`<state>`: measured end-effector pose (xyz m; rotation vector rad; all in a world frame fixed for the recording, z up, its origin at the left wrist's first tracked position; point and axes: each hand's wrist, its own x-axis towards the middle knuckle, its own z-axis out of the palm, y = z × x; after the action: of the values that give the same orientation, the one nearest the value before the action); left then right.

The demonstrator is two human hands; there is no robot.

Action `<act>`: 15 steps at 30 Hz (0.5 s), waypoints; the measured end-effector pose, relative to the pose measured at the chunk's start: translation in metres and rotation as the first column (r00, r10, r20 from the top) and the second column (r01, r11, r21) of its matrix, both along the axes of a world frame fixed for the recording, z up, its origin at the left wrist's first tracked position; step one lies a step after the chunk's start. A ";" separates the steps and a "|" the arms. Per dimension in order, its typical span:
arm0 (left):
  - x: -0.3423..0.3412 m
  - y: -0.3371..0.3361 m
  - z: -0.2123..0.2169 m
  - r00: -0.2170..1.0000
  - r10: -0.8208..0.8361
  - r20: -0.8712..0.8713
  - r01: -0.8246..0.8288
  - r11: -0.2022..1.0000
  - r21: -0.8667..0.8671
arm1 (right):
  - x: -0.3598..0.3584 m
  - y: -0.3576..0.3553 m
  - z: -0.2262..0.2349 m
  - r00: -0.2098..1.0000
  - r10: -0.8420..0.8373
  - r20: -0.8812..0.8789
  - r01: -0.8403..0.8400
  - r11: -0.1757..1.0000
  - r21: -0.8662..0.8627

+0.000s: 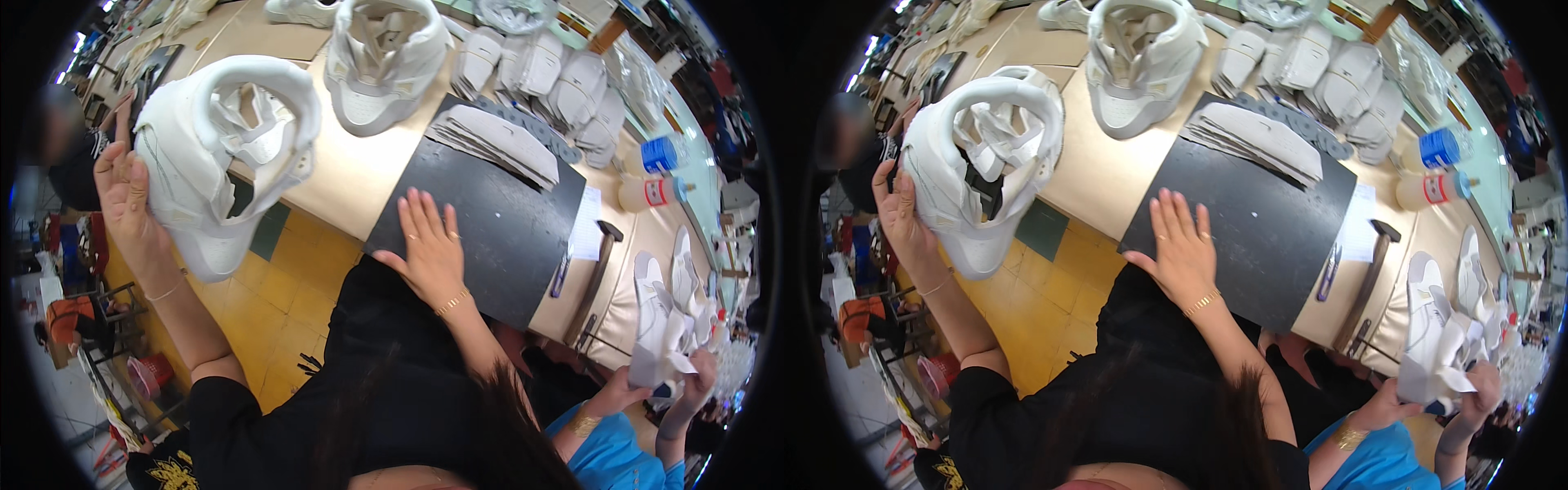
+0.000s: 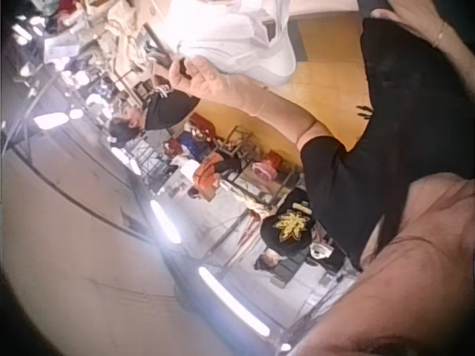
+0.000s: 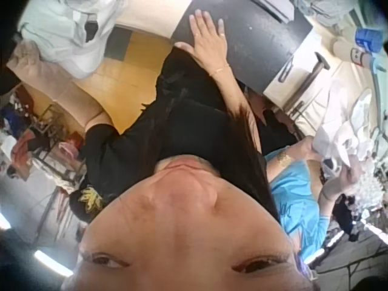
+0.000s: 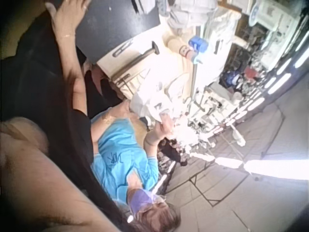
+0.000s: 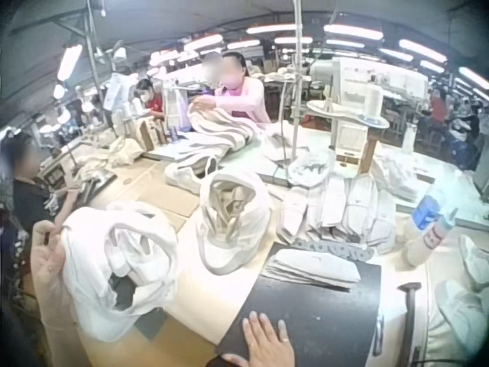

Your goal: The person applies liquid adhesive from a plastic bottle to the inner edges of white shoe uppers, then sets them aside. The process is repeated for multiple uppers in a factory setting.

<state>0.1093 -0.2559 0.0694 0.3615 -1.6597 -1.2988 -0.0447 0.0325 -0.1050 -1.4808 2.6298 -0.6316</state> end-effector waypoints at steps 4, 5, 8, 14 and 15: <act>-0.008 -0.001 -0.043 0.978 0.055 -0.204 0.007 0.957 0.291 | -0.006 0.045 0.009 0.987 -0.145 -0.075 0.153 0.980 0.130; -0.010 -0.003 -0.057 0.967 0.077 -0.241 0.022 0.925 0.380 | -0.010 0.054 0.010 0.976 -0.210 -0.056 0.216 0.965 0.146; -0.021 0.000 -0.095 0.856 -0.136 -0.499 0.421 0.744 0.519 | -0.013 0.061 0.010 0.966 -0.243 -0.089 0.255 0.951 0.174; -0.052 -0.010 -0.151 0.589 -0.279 -0.759 0.782 0.432 0.448 | -0.011 0.059 0.011 0.970 -0.227 -0.091 0.242 0.947 0.211; -0.056 -0.008 -0.153 0.568 -0.337 -0.751 0.808 0.400 0.432 | -0.011 0.059 0.010 0.969 -0.227 -0.098 0.243 0.947 0.210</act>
<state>0.0535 -0.2637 -0.0840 -0.2328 -0.6103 -2.4047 -0.0556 0.0919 -0.0947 -1.1608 2.8473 -0.2881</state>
